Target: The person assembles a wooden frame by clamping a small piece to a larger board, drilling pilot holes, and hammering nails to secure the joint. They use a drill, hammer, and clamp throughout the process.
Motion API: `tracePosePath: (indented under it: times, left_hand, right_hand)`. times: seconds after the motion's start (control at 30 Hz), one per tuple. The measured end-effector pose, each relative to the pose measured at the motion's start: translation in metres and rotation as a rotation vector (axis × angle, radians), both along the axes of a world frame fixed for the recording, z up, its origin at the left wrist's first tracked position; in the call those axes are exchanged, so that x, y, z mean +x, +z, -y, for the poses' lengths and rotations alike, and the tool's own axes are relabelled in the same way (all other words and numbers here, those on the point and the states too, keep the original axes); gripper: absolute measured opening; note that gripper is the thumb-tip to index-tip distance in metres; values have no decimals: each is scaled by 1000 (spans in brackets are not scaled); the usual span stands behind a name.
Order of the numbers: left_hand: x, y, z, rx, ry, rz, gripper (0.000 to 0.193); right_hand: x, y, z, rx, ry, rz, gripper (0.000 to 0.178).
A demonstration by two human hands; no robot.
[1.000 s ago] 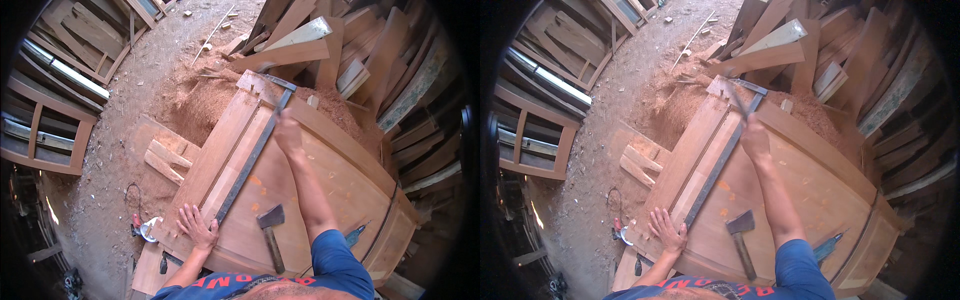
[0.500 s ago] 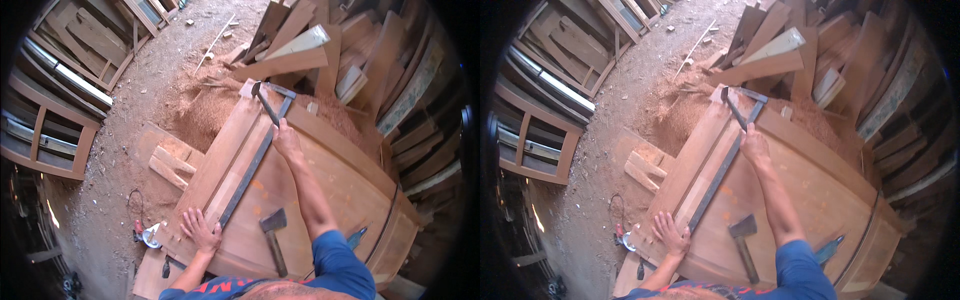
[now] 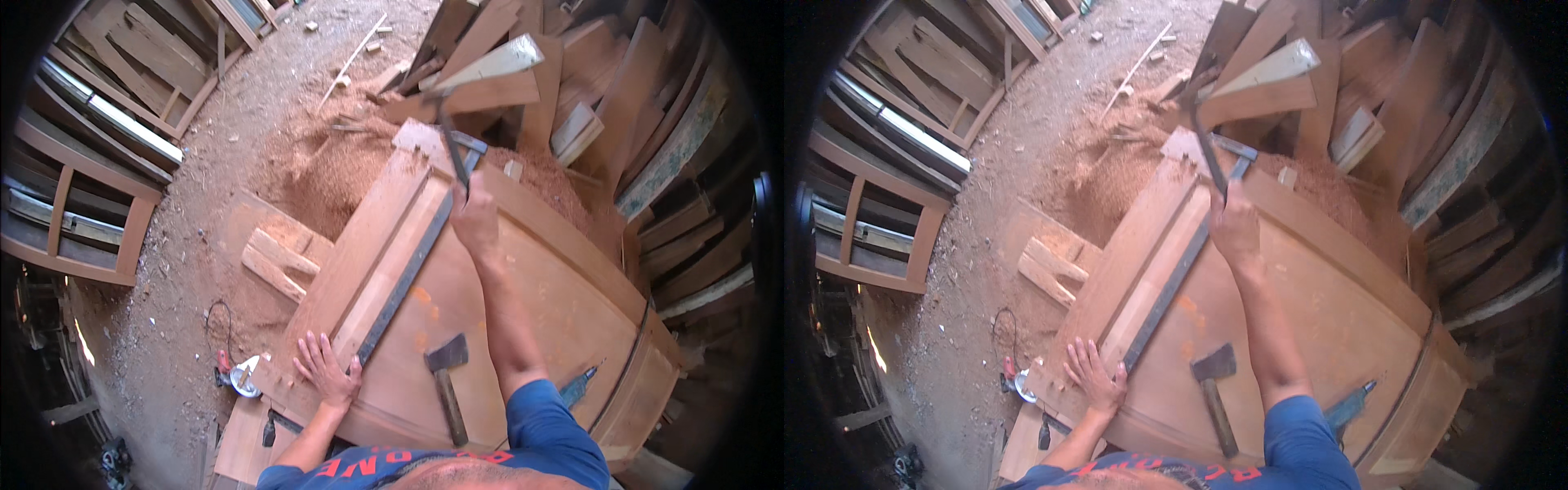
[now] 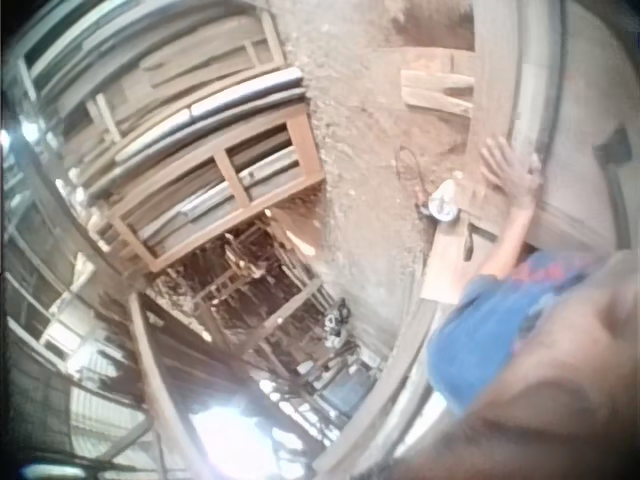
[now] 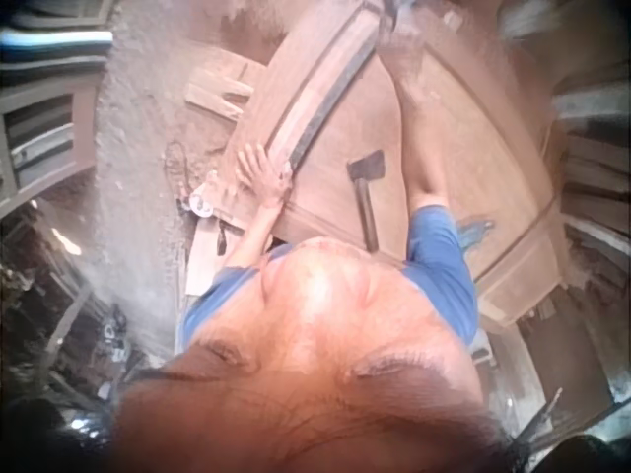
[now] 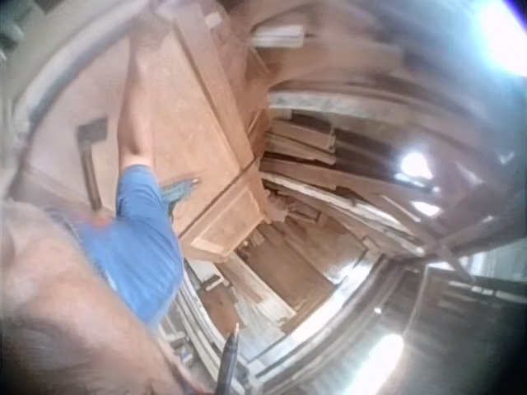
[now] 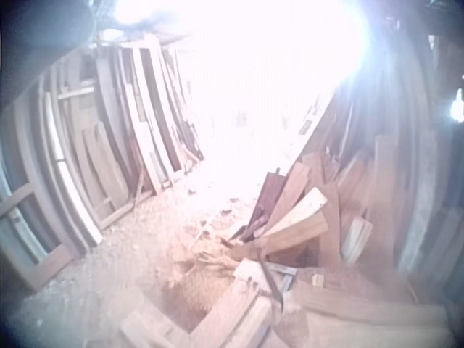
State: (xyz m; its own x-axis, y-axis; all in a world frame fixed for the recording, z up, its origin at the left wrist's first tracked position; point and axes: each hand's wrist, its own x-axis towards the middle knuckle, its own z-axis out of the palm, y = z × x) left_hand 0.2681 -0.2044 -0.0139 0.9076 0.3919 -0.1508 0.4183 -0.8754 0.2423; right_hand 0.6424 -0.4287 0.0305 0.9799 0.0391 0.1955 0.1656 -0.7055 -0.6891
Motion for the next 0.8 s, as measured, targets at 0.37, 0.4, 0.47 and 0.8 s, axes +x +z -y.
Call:
tracePosePath:
  times: [0.37,0.4,0.47,0.8]
  left_hand:
    - [9,4,2,-19,30,17,91]
    - [4,6,2,-32,14,0,91]
    - [5,6,4,-29,-13,5,91]
    - [5,4,4,-8,-10,36,91]
  right_hand:
    - [6,-6,-8,-67,-4,-67,25]
    - [-7,1,-8,7,-27,-37,26]
    - [-5,-25,5,-184,-57,-128,25]
    - [11,-37,19,-319,-37,-299,30]
